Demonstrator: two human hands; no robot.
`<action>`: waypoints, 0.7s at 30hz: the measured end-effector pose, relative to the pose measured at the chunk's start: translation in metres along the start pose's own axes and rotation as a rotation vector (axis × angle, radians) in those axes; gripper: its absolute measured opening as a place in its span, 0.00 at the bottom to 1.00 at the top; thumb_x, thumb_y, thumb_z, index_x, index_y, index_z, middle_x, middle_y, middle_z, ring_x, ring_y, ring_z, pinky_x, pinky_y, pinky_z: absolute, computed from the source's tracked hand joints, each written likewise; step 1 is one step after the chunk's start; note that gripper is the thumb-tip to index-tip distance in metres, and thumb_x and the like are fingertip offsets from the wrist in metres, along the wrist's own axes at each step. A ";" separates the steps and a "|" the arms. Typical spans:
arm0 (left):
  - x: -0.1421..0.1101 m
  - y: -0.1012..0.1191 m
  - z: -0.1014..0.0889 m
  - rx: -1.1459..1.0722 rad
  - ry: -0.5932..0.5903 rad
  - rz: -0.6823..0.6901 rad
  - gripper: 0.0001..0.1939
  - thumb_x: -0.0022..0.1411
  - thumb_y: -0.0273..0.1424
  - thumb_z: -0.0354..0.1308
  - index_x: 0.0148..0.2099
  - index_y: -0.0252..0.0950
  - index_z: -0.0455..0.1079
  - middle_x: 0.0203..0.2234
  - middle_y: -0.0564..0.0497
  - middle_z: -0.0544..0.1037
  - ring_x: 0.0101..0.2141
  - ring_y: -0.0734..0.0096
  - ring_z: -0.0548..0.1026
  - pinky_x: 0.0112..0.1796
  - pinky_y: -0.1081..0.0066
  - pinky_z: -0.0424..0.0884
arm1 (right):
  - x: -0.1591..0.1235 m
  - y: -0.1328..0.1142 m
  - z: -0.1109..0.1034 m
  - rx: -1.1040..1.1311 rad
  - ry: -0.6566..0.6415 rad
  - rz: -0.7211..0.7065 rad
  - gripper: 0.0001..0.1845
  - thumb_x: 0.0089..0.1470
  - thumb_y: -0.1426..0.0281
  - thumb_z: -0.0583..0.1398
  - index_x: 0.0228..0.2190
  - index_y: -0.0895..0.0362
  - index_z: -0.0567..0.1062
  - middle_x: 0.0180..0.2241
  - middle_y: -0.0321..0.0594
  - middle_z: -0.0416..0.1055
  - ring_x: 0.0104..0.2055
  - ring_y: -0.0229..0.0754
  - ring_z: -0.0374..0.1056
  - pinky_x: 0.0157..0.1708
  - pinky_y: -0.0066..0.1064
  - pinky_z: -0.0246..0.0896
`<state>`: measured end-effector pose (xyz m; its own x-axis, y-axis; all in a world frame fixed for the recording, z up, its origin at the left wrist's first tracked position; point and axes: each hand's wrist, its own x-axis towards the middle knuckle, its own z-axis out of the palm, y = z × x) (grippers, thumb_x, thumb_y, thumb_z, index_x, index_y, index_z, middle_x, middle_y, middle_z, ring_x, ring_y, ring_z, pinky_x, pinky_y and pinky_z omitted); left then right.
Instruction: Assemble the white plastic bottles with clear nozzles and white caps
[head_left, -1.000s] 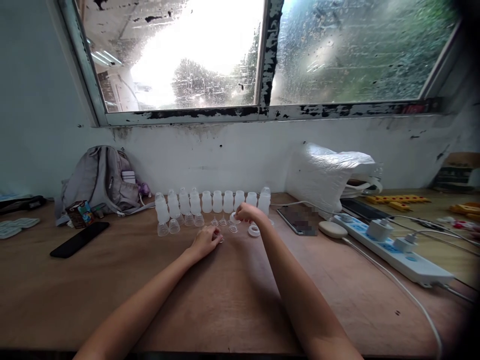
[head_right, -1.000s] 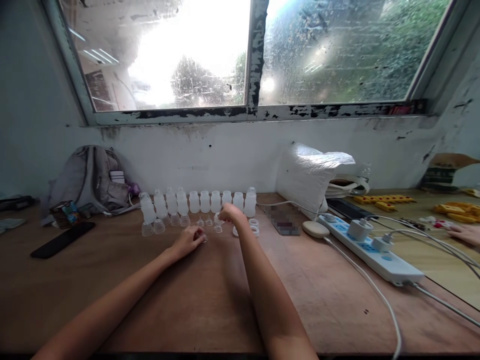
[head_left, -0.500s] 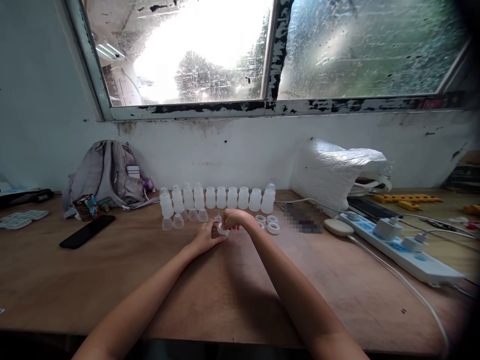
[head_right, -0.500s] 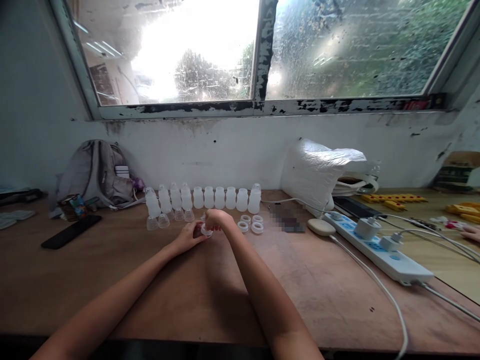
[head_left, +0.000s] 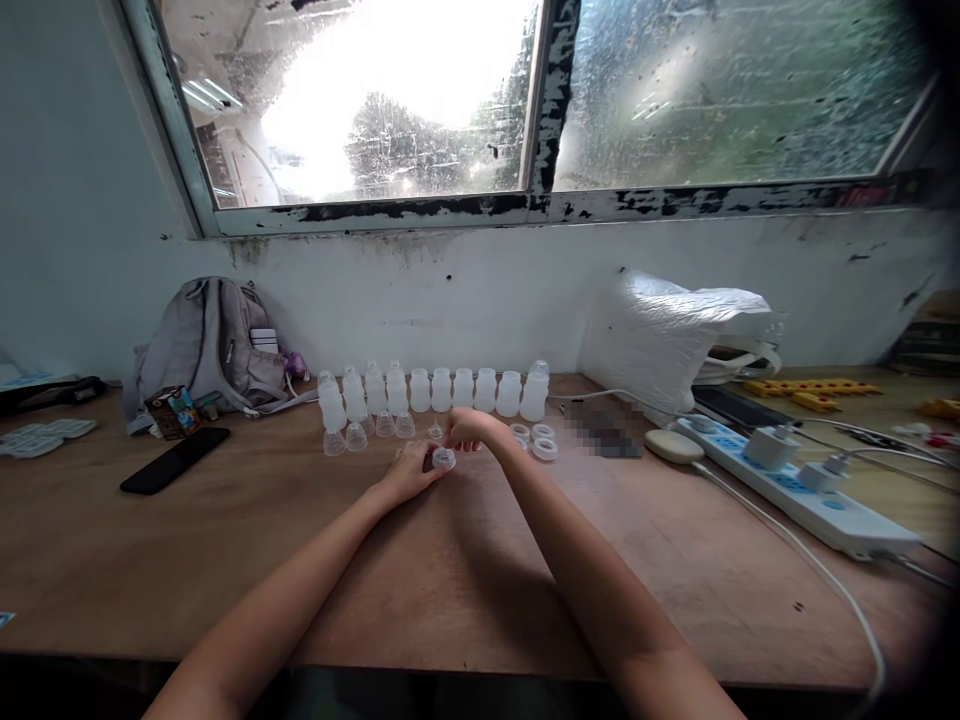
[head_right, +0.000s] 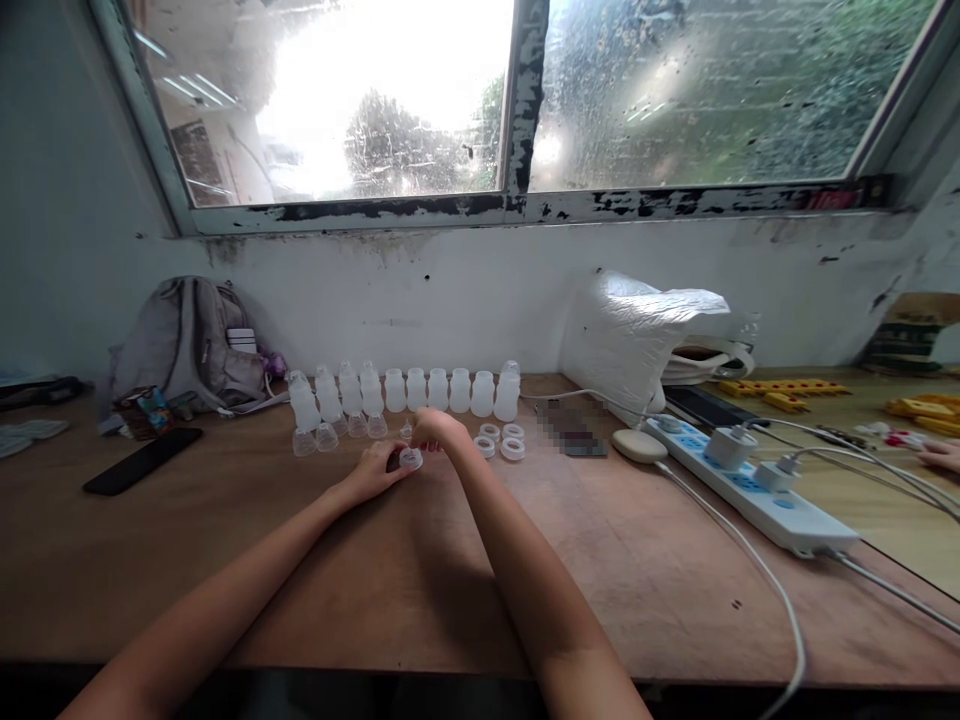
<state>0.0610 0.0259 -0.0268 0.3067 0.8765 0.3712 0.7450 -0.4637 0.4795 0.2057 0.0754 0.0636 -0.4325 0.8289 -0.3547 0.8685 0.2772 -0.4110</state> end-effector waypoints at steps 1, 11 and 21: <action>0.000 -0.001 0.000 0.002 0.004 0.005 0.20 0.51 0.42 0.53 0.45 0.39 0.63 0.41 0.49 0.70 0.43 0.62 0.66 0.43 0.64 0.60 | 0.001 0.000 0.001 -0.004 0.011 -0.006 0.05 0.39 0.73 0.60 0.23 0.63 0.72 0.23 0.42 0.70 0.24 0.37 0.67 0.24 0.27 0.64; -0.001 0.000 0.002 -0.024 0.046 0.045 0.19 0.51 0.41 0.53 0.44 0.38 0.64 0.39 0.48 0.71 0.40 0.60 0.67 0.40 0.64 0.62 | 0.004 -0.002 0.005 -0.018 0.077 -0.062 0.05 0.38 0.74 0.60 0.24 0.62 0.72 0.21 0.41 0.69 0.22 0.36 0.65 0.20 0.25 0.62; 0.000 0.001 0.001 -0.030 0.065 0.067 0.18 0.50 0.40 0.55 0.42 0.38 0.65 0.38 0.48 0.71 0.40 0.61 0.67 0.39 0.64 0.62 | 0.004 -0.001 0.004 -0.012 0.102 -0.090 0.04 0.37 0.76 0.59 0.23 0.62 0.72 0.20 0.39 0.68 0.19 0.34 0.64 0.18 0.24 0.60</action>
<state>0.0622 0.0254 -0.0278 0.3155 0.8334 0.4538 0.7059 -0.5257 0.4747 0.2025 0.0767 0.0596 -0.4829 0.8450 -0.2296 0.8300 0.3582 -0.4275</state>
